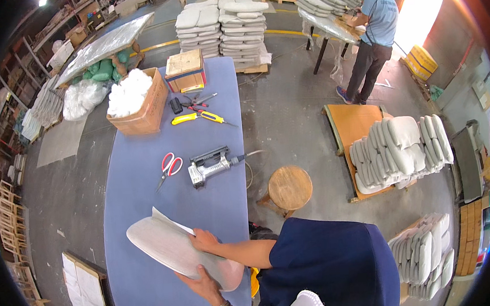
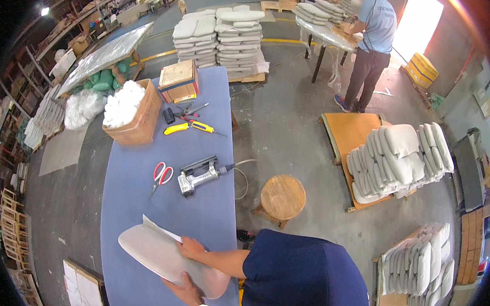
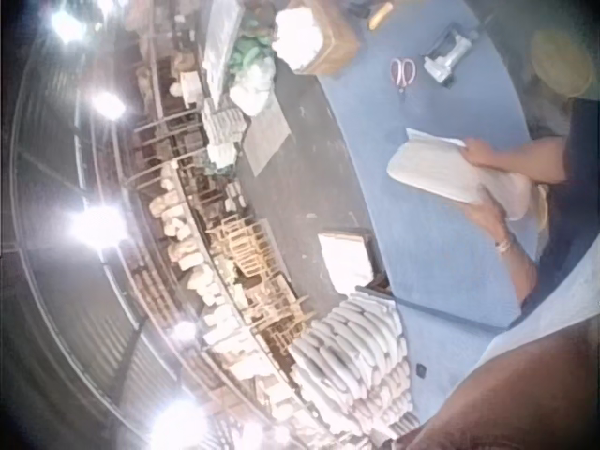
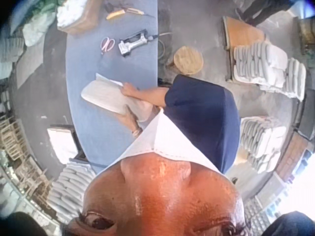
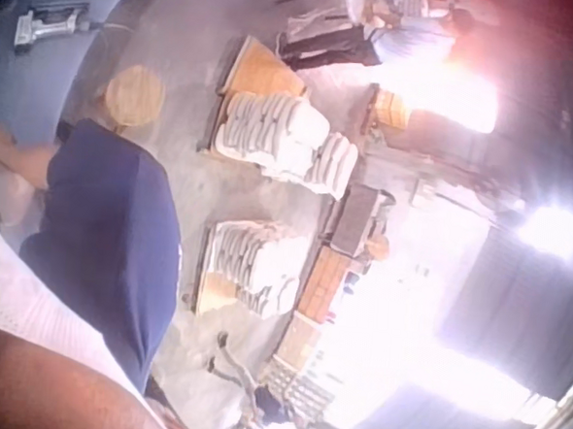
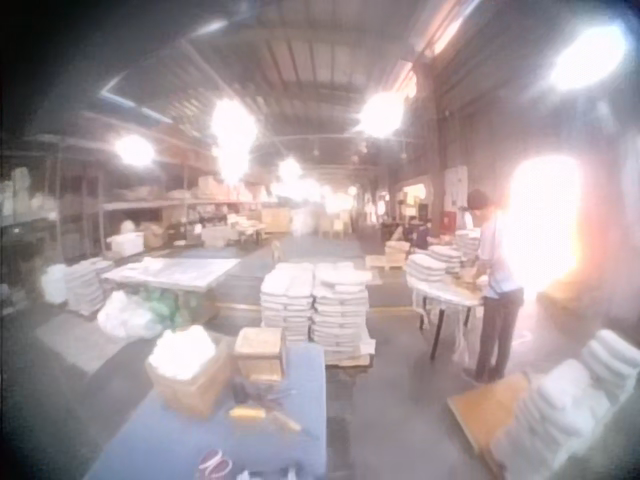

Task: The person wraps a white fabric cover around a cushion core, trims excess fabric with scissors, and secures the seam using a pneumatic staple gun. The person repeats this process on multiple cushion units at a workbench in a factory setting.

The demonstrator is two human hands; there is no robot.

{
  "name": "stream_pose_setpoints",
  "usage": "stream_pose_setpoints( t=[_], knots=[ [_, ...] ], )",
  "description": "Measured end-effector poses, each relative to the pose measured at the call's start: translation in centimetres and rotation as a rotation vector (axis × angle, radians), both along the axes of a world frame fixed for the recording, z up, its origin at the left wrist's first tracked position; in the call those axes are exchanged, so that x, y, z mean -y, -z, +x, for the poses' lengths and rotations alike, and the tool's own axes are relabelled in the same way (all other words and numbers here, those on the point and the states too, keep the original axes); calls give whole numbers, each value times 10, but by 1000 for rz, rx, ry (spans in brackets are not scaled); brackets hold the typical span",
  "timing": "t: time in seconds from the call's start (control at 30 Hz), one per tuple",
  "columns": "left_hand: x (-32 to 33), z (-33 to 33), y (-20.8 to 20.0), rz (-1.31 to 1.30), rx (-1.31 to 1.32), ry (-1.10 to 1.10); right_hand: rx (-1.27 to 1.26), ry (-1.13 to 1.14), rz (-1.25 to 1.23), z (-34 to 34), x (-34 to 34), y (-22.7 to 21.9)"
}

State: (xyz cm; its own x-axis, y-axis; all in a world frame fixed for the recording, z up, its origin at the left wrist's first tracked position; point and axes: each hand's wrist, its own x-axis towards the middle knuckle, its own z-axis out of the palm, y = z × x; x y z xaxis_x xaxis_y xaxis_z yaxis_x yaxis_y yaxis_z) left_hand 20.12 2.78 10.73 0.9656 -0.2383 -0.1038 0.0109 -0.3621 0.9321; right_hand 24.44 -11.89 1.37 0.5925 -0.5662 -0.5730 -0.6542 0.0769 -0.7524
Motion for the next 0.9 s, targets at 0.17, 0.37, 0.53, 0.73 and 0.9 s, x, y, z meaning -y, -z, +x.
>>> stream_pose_setpoints(
  t=[0.17, 0.37, 0.53, 0.73, 0.9],
  knots=[
    [-46, -33, -47, -42, -38, 110, 154, -52, 305, -44, -4, 28],
    [-63, -85, -55, 424, 30, 322, 318, 247, 941, -60, 54, 89],
    [-28, -91, -64, 561, -14, 186, 64, 143, 627, 0, 67, -15],
    [6, -63, -58, 484, 16, 219, 119, 217, 249, 46, 55, 35],
    [31, -3, -38, 330, 83, 257, -21, 226, -17, 49, 43, 57]
  ],
)
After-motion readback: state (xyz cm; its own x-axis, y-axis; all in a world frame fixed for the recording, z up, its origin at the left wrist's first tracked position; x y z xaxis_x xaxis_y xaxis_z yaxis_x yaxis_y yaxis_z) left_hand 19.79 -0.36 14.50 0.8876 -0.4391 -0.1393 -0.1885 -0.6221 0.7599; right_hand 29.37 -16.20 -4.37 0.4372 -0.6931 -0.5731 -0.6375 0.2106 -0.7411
